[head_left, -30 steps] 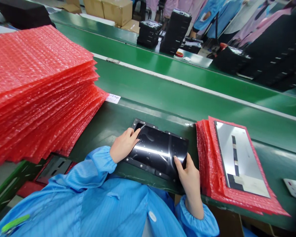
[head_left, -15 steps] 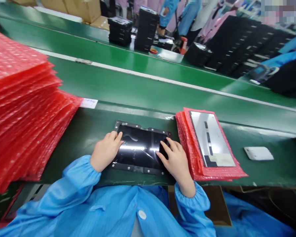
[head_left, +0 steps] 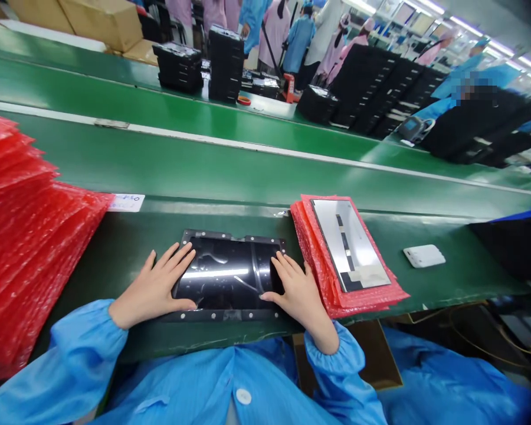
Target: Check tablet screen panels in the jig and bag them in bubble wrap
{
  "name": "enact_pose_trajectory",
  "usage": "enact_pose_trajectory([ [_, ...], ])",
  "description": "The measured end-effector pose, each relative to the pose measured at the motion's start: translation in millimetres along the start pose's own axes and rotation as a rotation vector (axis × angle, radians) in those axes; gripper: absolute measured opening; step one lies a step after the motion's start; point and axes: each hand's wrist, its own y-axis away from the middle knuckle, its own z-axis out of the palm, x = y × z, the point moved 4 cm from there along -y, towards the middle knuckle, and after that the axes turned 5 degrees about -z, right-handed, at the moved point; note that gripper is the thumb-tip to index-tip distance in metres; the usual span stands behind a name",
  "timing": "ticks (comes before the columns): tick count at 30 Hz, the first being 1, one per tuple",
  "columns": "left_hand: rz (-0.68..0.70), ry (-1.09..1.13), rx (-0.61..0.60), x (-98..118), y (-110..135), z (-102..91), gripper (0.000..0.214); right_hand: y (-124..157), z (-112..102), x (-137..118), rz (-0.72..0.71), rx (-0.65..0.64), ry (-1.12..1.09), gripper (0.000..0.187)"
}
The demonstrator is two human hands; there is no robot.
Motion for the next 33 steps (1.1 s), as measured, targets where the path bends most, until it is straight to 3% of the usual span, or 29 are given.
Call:
enact_pose_trajectory([
  [5,-0.068,-0.010,-0.057,4,2,-2.0,0.091,-16,-13,-9,0.007,0.023,0.046,0.071],
  [8,-0.098,-0.049,-0.015,15,3,-5.3,0.080,-39,-19,-23,0.024,0.062,0.058,0.060],
  [12,-0.211,-0.064,0.108,27,4,-2.9,0.071,-70,-7,-56,-0.191,0.126,-0.025,0.047],
  [15,-0.298,0.055,0.162,25,5,4.9,0.071,-82,3,-68,-0.227,0.190,-0.054,0.043],
  [19,-0.363,0.393,0.229,20,4,6.3,0.066,-80,-3,-66,-0.201,0.317,-0.078,0.037],
  [23,-0.427,0.971,0.348,32,7,-15.1,0.055,-69,-21,-59,-0.196,0.505,-0.131,0.036],
  [27,-0.541,1.567,0.282,52,11,-37.7,0.052,-52,-38,-50,-0.189,0.686,-0.212,0.033],
  [30,-0.605,1.774,0.224,53,12,-52.2,0.053,-37,-48,-42,-0.141,0.762,-0.312,0.025],
  [33,-0.659,1.839,0.283,38,13,-63.0,0.052,-19,-52,-28,-0.011,0.842,-0.448,0.023],
])
